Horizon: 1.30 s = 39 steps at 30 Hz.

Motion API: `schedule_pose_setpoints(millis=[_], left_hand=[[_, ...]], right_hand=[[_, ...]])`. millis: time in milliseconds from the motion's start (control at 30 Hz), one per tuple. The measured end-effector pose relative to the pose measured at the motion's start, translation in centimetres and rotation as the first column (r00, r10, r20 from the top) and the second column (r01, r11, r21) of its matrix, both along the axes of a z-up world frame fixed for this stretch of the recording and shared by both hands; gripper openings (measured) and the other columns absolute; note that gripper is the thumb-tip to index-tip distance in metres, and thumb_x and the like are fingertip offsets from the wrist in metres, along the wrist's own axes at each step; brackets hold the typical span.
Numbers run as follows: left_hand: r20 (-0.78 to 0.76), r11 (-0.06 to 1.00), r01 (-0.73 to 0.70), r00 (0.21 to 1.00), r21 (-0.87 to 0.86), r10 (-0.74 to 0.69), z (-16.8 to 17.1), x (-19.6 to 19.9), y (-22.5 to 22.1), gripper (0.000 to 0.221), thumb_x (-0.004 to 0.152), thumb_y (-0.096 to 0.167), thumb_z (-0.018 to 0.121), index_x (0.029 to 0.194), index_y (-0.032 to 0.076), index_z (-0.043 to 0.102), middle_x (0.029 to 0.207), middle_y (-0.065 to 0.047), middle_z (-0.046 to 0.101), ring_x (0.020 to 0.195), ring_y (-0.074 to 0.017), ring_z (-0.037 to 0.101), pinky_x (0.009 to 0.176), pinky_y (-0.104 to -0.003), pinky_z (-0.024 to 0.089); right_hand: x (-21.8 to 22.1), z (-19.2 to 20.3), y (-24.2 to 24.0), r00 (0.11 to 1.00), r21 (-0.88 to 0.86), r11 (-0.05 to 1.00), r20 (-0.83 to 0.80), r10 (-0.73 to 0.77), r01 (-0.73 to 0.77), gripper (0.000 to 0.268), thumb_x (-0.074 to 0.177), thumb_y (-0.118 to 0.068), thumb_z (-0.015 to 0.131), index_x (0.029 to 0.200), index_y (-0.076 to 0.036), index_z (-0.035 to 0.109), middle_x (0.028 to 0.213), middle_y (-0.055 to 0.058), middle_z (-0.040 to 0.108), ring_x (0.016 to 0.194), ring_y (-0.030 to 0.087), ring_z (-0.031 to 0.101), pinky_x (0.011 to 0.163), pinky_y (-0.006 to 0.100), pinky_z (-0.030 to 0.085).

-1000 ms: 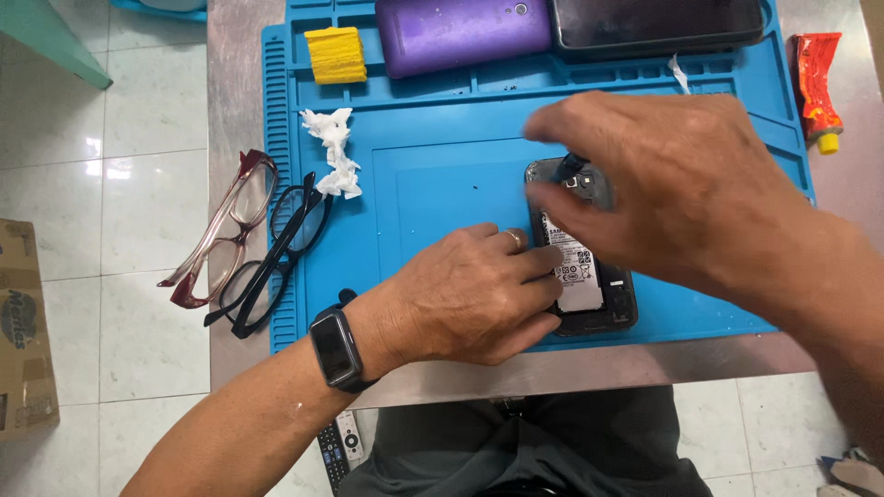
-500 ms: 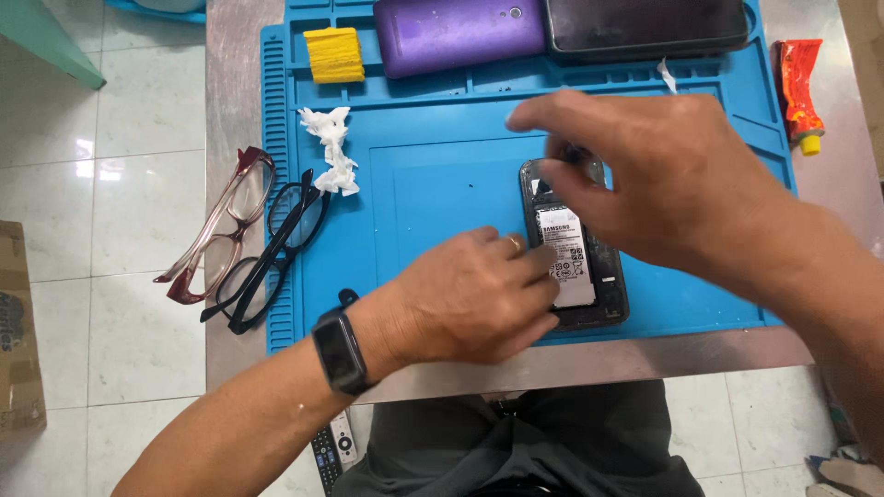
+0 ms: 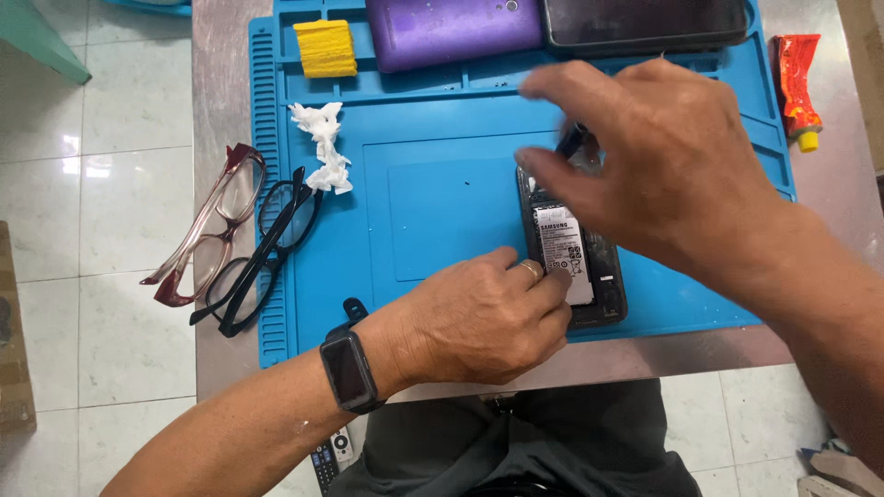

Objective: The person removes screws from the back of a mobile phone and cleans the internal components with a small cloth.

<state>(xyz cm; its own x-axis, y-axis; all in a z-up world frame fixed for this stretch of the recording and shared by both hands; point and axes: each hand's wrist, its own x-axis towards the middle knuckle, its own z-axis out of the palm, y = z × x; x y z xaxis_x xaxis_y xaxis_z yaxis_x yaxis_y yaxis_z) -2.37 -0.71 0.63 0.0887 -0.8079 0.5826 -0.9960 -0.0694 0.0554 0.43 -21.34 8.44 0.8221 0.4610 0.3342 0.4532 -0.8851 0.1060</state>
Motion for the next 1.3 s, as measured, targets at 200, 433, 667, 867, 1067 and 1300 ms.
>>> schedule_pose_setpoints(millis=[200,433,667,867,1067,1300], left_hand=[[-0.018,1.000,0.010,1.000,-0.015,-0.010,-0.1,0.1,-0.1,0.027,0.105,0.011,0.060,0.079,0.008,0.063,0.084,-0.013,0.060,0.061,-0.0256,0.049,0.053,-0.041,0.033],[-0.023,1.000,-0.005,1.000,-0.008,0.005,0.0,0.1,-0.1,0.027,0.106,0.016,0.064,0.079,0.009,0.063,0.084,-0.010,0.060,0.063,-0.0246,0.052,0.054,-0.040,0.036],[-0.045,1.000,0.007,0.999,0.005,-0.007,0.0,0.1,-0.1,0.025,0.106,0.016,0.065,0.083,0.007,0.065,0.092,-0.014,0.066,0.064,-0.0249,0.054,0.054,-0.040,0.037],[-0.062,1.000,0.016,0.998,0.006,-0.015,0.0,0.2,-0.1,0.025,0.106,0.017,0.064,0.084,0.007,0.065,0.093,-0.013,0.066,0.065,-0.0255,0.054,0.054,-0.041,0.038],[-0.059,1.000,0.014,0.998,0.009,-0.014,0.0,0.2,-0.1,0.026,0.107,0.019,0.066,0.084,0.007,0.066,0.093,-0.014,0.066,0.066,-0.0249,0.055,0.054,-0.039,0.038],[-0.062,1.000,0.022,0.998,0.020,-0.021,-0.1,0.2,-0.1,0.027,0.107,0.018,0.065,0.083,0.008,0.064,0.088,-0.011,0.061,0.063,-0.0243,0.051,0.054,-0.040,0.036]], right_hand=[[-0.2,0.0,-0.2,0.990,0.136,0.986,-0.087,0.112,-0.100,0.032,0.105,-0.012,0.081,0.136,-0.012,0.071,0.083,-0.002,0.072,0.064,0.024,0.066,0.054,0.042,0.046],[-0.2,1.6,0.4,0.950,0.237,0.967,-0.271,0.153,-0.088,0.064,0.091,-0.003,0.071,0.152,-0.011,0.056,0.129,0.006,0.076,0.098,0.028,0.074,0.071,0.050,0.055],[-0.6,0.7,0.1,0.995,0.102,0.994,-0.077,0.057,-0.049,0.051,0.100,-0.027,0.087,0.145,-0.015,0.066,0.103,0.001,0.075,0.081,0.033,0.070,0.070,0.049,0.051],[-0.5,0.2,-0.4,0.982,0.124,0.985,-0.130,0.136,-0.120,0.049,0.101,-0.010,0.078,0.148,-0.014,0.064,0.094,-0.003,0.075,0.067,0.026,0.068,0.059,0.043,0.050],[-0.5,1.3,0.1,0.991,0.079,0.995,-0.113,0.077,-0.069,0.052,0.099,-0.019,0.080,0.149,-0.014,0.064,0.106,0.003,0.073,0.080,0.029,0.072,0.058,0.045,0.050],[-0.4,0.6,-0.6,0.986,0.116,0.990,-0.138,0.096,-0.080,0.048,0.102,-0.012,0.083,0.147,-0.014,0.067,0.089,-0.004,0.076,0.063,0.030,0.067,0.056,0.045,0.048]])
